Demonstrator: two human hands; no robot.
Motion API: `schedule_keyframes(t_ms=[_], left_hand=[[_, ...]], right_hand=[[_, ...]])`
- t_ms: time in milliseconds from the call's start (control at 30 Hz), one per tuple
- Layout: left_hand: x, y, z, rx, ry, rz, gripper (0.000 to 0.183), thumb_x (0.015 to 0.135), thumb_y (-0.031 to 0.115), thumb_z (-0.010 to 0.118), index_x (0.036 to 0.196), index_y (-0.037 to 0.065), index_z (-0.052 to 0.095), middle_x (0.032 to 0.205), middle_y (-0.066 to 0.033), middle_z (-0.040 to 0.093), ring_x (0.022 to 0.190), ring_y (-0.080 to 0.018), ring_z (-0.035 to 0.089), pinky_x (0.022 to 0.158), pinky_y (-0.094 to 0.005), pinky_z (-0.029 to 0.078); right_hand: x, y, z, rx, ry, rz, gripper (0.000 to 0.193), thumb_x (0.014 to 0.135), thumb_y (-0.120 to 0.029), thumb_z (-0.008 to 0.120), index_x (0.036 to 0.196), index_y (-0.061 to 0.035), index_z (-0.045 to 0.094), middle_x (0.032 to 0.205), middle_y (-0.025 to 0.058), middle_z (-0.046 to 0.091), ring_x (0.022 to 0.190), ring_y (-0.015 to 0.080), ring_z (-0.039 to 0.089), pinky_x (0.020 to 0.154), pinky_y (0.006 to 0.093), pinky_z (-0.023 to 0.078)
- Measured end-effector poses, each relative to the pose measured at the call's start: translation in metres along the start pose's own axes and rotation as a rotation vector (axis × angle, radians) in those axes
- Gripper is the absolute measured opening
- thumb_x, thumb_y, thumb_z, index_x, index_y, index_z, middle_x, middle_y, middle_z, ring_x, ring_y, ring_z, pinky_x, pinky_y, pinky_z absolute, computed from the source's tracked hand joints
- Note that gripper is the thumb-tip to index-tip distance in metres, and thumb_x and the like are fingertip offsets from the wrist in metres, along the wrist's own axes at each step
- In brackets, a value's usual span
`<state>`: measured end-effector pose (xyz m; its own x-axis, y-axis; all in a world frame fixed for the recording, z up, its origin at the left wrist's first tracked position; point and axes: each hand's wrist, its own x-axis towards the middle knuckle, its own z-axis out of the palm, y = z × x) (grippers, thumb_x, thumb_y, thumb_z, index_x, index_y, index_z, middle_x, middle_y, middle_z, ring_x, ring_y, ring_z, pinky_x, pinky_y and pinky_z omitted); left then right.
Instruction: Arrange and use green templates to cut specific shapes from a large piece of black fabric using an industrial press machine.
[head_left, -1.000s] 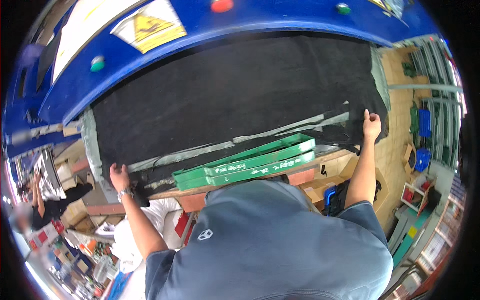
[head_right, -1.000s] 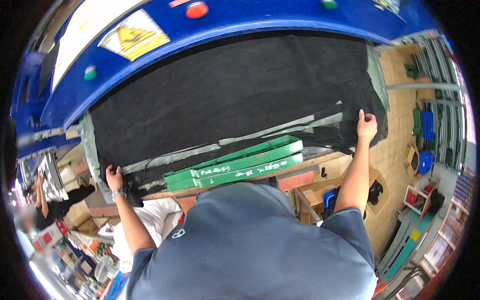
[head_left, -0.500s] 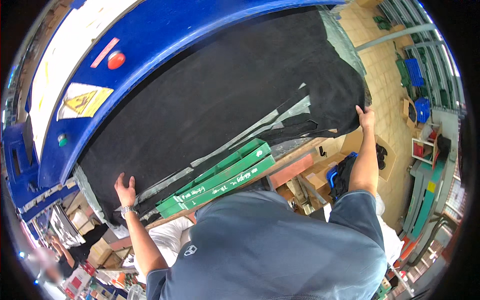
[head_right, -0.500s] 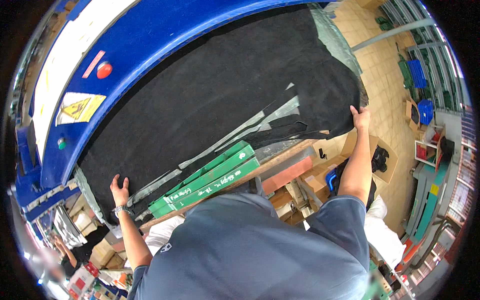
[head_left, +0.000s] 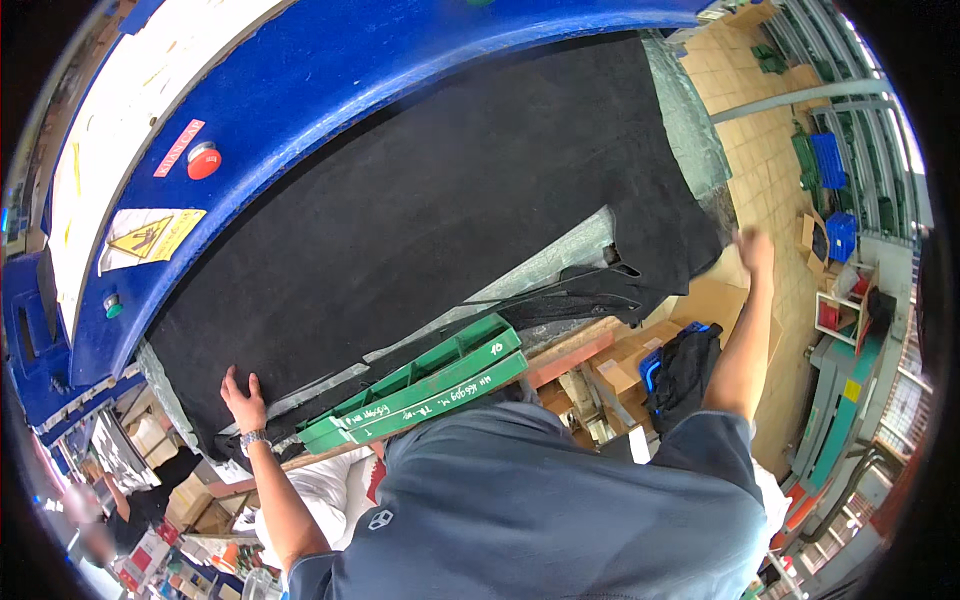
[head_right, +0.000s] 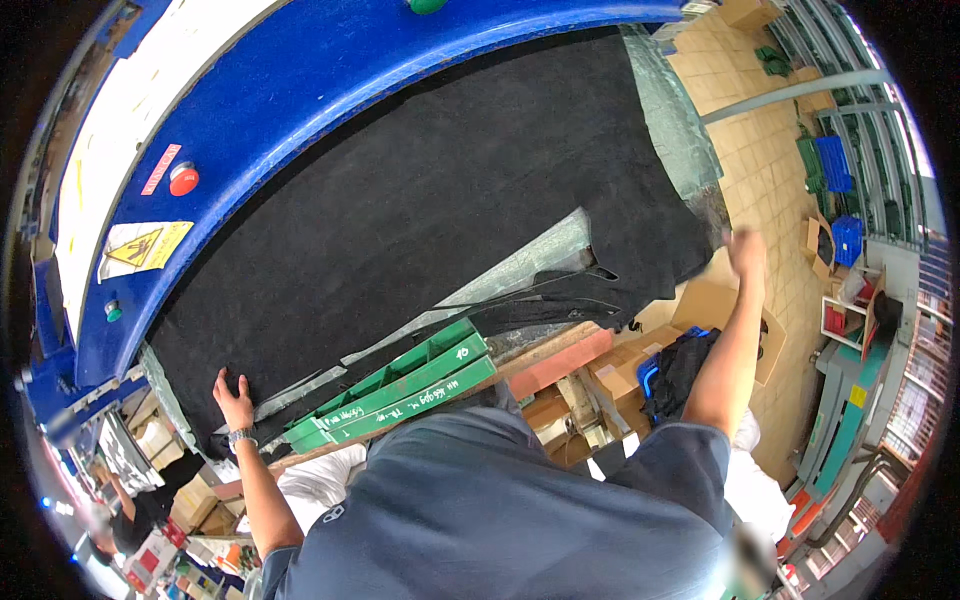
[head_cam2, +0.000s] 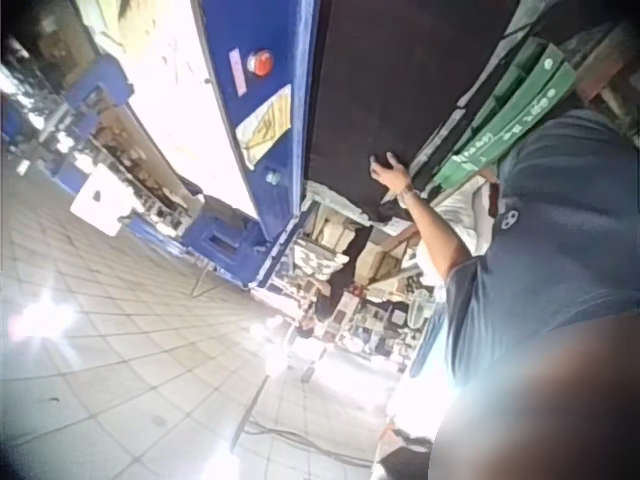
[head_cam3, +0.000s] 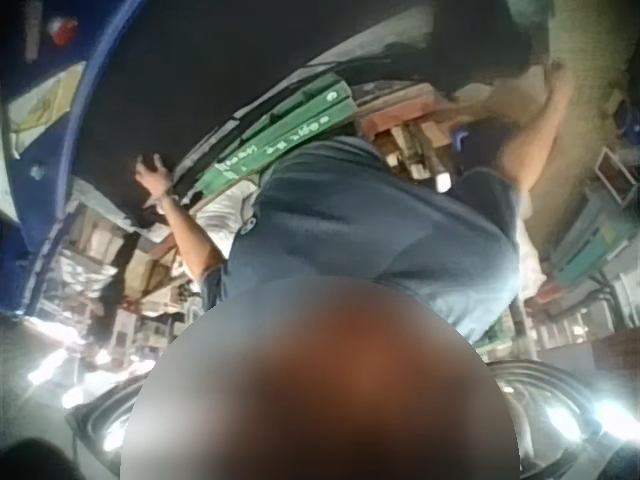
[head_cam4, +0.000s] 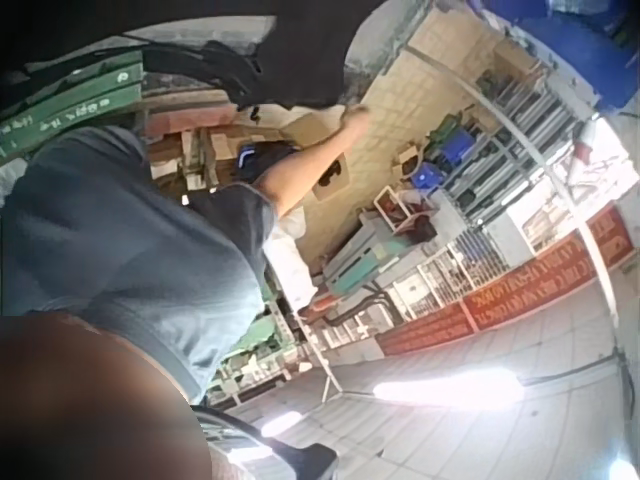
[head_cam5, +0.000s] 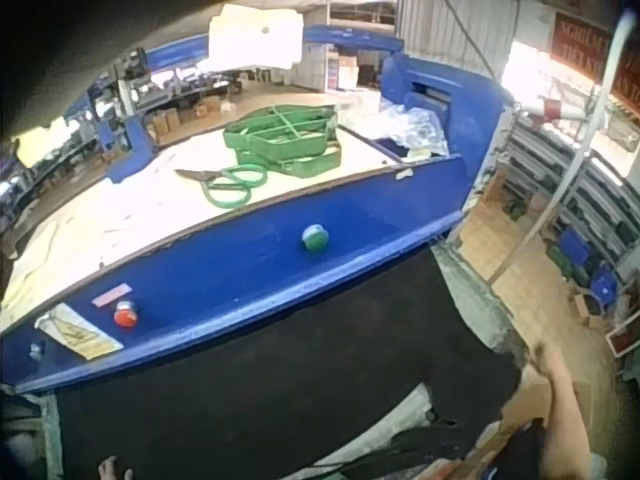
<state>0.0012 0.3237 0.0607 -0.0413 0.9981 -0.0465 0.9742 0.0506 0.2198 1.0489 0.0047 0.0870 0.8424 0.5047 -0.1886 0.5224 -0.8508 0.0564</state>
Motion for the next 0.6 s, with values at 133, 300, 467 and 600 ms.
schedule_keyframes(t_ms=[133,300,467,600], left_hand=[[-0.018,0.007,-0.003,0.040,-0.079,-0.023,0.063,0.098,0.030,0.073,0.153,0.011,0.050,0.151,-0.0302,0.047,0.140,-0.0465,0.047,0.117,-0.0508,0.040],[-0.037,0.028,0.002,0.030,-0.112,-0.004,0.066,0.099,0.025,0.071,0.156,0.009,0.045,0.155,-0.0315,0.043,0.143,-0.0478,0.044,0.120,-0.0502,0.038],[-0.041,0.050,0.005,0.021,-0.103,-0.051,0.063,0.100,0.021,0.068,0.157,0.010,0.044,0.157,-0.0300,0.042,0.143,-0.0473,0.045,0.119,-0.0483,0.040],[-0.057,0.062,-0.011,0.034,-0.076,-0.108,0.061,0.100,0.021,0.068,0.157,0.012,0.046,0.158,-0.0285,0.042,0.142,-0.0468,0.047,0.117,-0.0476,0.043]], right_hand=[[0.121,-0.159,-0.026,0.595,0.018,-0.104,0.054,0.096,-0.055,0.072,0.097,-0.0018,0.074,0.082,0.0090,0.072,0.083,0.0210,0.071,0.076,0.0365,0.056],[0.234,-0.283,-0.015,1.100,-0.190,0.025,0.053,0.100,-0.054,0.068,0.113,-0.0032,0.073,0.105,0.0083,0.072,0.086,0.0140,0.066,0.075,0.0310,0.055],[0.298,-0.331,-0.018,0.872,-0.114,-0.005,0.068,0.093,-0.048,0.078,0.134,0.0052,0.066,0.132,0.0150,0.070,0.118,0.0263,0.067,0.094,0.0418,0.055],[0.291,-0.344,0.000,0.759,0.014,-0.095,0.070,0.087,-0.041,0.084,0.134,0.0072,0.065,0.134,0.0181,0.070,0.123,0.0290,0.066,0.101,0.0410,0.052]])
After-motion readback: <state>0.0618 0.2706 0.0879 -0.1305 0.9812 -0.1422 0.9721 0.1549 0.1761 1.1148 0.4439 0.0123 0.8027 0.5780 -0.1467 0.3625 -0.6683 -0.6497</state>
